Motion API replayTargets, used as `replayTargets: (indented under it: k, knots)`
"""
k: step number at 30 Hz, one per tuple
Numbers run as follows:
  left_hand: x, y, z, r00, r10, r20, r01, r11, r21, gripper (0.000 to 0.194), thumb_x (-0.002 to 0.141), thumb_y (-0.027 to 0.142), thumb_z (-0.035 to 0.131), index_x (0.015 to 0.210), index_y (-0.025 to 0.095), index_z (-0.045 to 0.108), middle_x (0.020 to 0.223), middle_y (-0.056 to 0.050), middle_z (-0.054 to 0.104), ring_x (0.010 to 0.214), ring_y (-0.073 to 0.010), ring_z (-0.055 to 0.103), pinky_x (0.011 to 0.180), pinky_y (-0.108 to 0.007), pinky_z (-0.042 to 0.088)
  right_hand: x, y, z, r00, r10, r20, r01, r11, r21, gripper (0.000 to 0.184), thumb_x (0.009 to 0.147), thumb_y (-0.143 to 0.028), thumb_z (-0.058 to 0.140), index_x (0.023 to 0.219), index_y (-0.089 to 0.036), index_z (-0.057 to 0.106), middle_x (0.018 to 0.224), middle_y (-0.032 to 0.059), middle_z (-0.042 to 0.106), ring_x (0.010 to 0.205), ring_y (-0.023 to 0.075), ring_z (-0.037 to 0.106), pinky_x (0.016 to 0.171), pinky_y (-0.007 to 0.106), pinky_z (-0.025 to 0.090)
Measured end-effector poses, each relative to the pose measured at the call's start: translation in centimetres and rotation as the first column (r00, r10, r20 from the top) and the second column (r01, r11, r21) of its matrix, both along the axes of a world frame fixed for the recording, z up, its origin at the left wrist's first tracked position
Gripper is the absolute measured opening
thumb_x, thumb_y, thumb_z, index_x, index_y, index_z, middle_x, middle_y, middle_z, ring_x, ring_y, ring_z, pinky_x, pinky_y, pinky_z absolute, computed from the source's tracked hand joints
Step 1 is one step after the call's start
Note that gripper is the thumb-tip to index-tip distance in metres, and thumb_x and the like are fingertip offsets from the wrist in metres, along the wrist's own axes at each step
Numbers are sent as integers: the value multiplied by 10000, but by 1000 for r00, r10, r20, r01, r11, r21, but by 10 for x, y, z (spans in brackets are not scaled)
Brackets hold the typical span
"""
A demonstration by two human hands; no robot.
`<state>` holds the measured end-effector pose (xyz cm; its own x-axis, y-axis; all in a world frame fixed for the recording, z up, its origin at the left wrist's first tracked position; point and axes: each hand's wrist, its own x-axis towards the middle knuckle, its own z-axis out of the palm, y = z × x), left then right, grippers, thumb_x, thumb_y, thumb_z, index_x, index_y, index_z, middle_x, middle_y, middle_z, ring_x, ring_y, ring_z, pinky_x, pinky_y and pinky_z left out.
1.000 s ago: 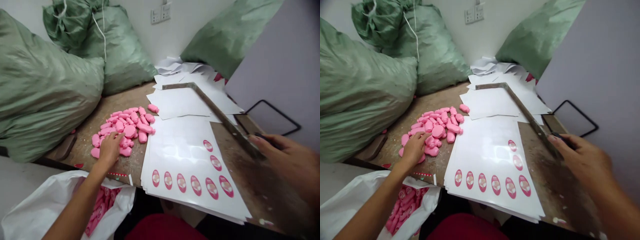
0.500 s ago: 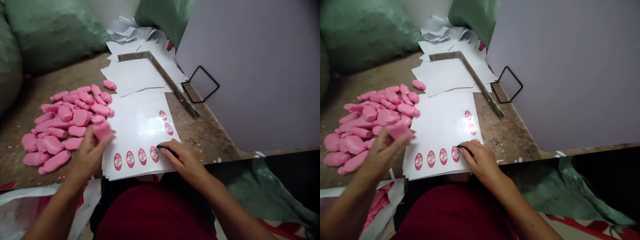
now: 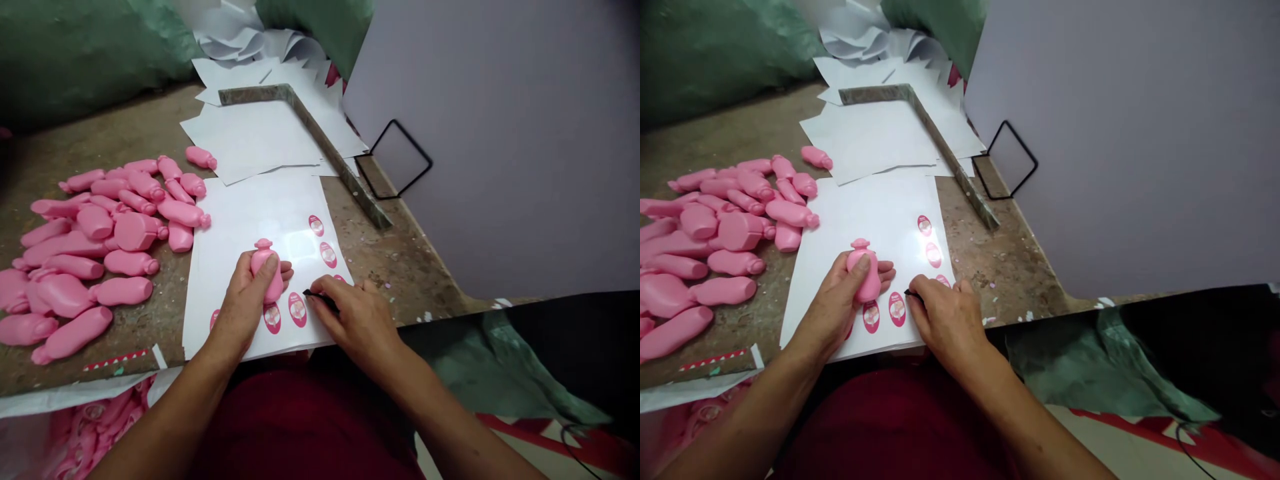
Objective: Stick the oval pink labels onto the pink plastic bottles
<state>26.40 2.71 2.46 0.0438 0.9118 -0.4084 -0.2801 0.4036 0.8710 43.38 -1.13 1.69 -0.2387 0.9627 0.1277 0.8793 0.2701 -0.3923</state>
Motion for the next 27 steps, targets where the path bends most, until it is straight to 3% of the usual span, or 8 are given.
replayTargets:
  k: [5,11,19,24,27]
  knots:
    - [1,1,-2,999,-21,-46,23,999,40,472,856,544,653,1157,199,540,828,-38,700,917,-208,685,902,-398,536,0,-4,-2,999,7,-37,-6,1000,16,138,947,-234,511,868,-207,621,760,12,750,585,168,571,689,336,288]
    - [-2,1,-5,996,-62,-66,64,997,37,498,846,559,657,1177,204,543,861,-47,711,935,-210,674,918,-394,512,-4,-3,-5,999,12,-47,-10,1000,25,126,948,-236,519,886,-197,622,779,28,748,608,179,591,686,335,299]
    - [-2,2,-4,998,-54,10,54,998,18,467,837,519,687,1154,202,554,859,-43,701,944,-210,673,912,-394,517,3,5,4,988,-10,-153,-16,986,-163,92,915,-280,558,884,-236,633,818,6,749,678,183,621,675,306,355]
    - [-2,3,-1,996,-15,85,17,1000,-17,360,824,453,718,1027,189,581,866,-40,699,943,-212,677,940,-418,508,3,3,2,999,-6,-35,3,997,-72,100,906,-256,539,886,-213,628,788,30,762,633,191,623,690,336,310]
    - [-2,4,1,990,10,142,-3,999,-45,305,821,398,726,985,181,588,869,-35,693,922,-196,681,963,-416,496,-3,5,-1,1000,-4,24,5,998,-65,166,916,-339,567,842,-204,628,749,32,754,585,181,597,708,349,297]
